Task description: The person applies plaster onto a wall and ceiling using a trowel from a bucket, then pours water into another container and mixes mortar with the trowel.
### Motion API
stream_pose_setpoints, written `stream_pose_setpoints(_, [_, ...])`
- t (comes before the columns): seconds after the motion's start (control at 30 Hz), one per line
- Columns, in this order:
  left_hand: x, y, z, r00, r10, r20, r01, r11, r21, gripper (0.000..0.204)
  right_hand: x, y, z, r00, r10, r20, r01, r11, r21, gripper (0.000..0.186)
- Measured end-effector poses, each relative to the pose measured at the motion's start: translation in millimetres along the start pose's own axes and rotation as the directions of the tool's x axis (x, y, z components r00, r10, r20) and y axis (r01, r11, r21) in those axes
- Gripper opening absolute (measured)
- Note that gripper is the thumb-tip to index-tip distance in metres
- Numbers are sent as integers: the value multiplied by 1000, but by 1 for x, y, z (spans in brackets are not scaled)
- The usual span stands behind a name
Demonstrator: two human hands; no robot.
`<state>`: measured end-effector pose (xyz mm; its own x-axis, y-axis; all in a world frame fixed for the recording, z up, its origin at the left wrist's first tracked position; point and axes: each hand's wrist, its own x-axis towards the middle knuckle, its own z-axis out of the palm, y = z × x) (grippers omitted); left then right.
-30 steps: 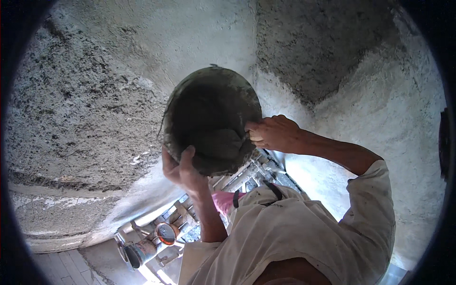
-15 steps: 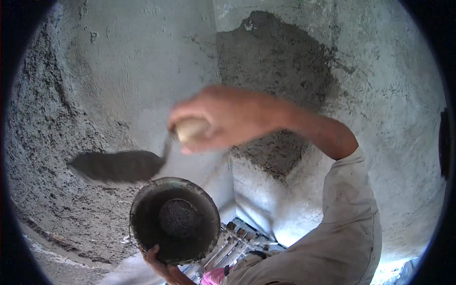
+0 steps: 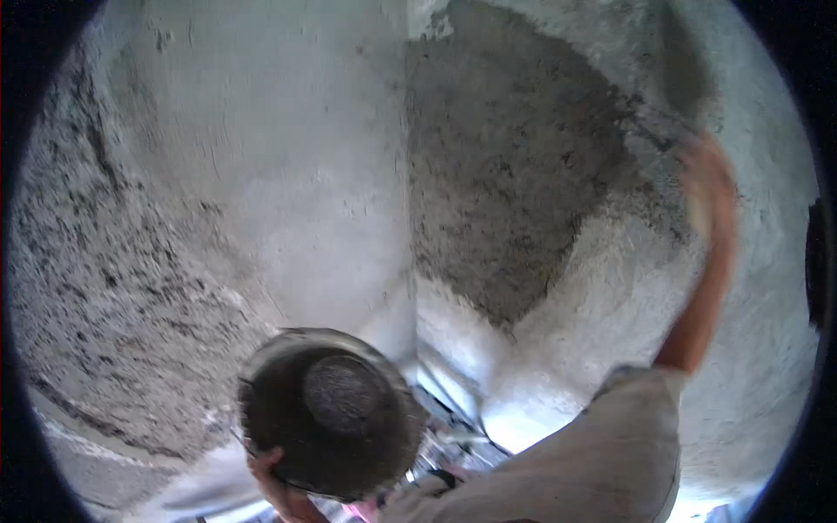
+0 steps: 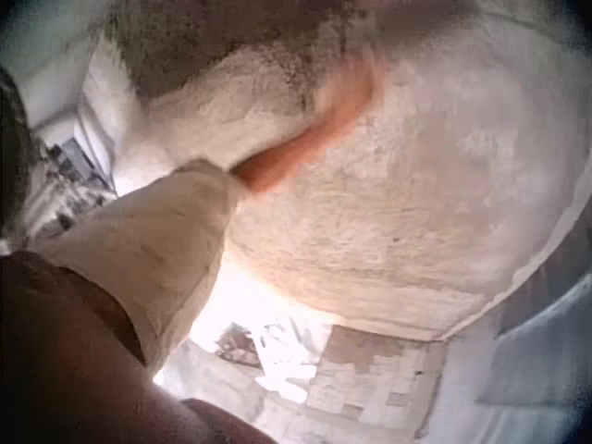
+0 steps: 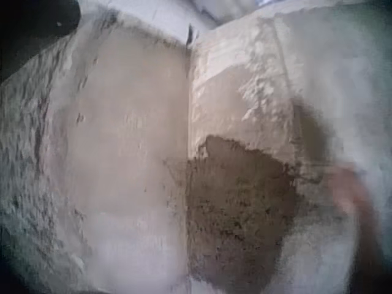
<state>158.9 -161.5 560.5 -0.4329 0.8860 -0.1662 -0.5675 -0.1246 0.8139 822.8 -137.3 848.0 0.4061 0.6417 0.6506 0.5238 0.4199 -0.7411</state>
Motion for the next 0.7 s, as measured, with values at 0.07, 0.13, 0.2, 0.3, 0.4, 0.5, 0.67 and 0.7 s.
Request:
stream_pose_setpoints(0.07, [0, 9, -16, 997, -70, -46, 67, 996, -60, 69, -103, -26, -95, 963, -86, -255, -14, 929, -370, 56])
stream_pose_setpoints(0.13, [30, -2, -52, 992, 57, -113, -48, 996, 77, 62, -195, -14, -168, 931, 51, -361, -136, 967, -216, 54])
stream_pose_setpoints(0.2, [61, -25, -109, 977, 132, -168, -105, 982, 160, 52, -273, 52, -186, 902, 341, -265, -324, 940, 108, 52])
stream_pose_setpoints(0.3, [95, -77, -220, 839, 379, -390, -141, 844, 518, 45, -372, 205, -82, 703, 707, -83, -712, 697, -92, 33])
stream_pose_setpoints(0.4, [67, -109, -229, 624, 511, -591, -94, 800, 593, 62, -475, 307, 100, 349, 857, 379, -798, 484, -359, 18])
stream_pose_setpoints(0.5, [-5, -112, -292, 406, 634, -658, -133, 753, 644, 69, -529, 317, 266, -112, 805, 583, -742, 323, -588, 15])
stream_pose_setpoints(0.67, [-150, -112, -391, -120, 292, -949, 143, 951, 275, 69, -521, 287, 421, -347, 642, 684, -511, 482, -711, 23])
stream_pose_setpoints(0.7, [-188, -128, -430, -237, 333, -913, 95, 943, 319, 67, -524, 303, 440, -356, 610, 708, -514, 505, -694, 26])
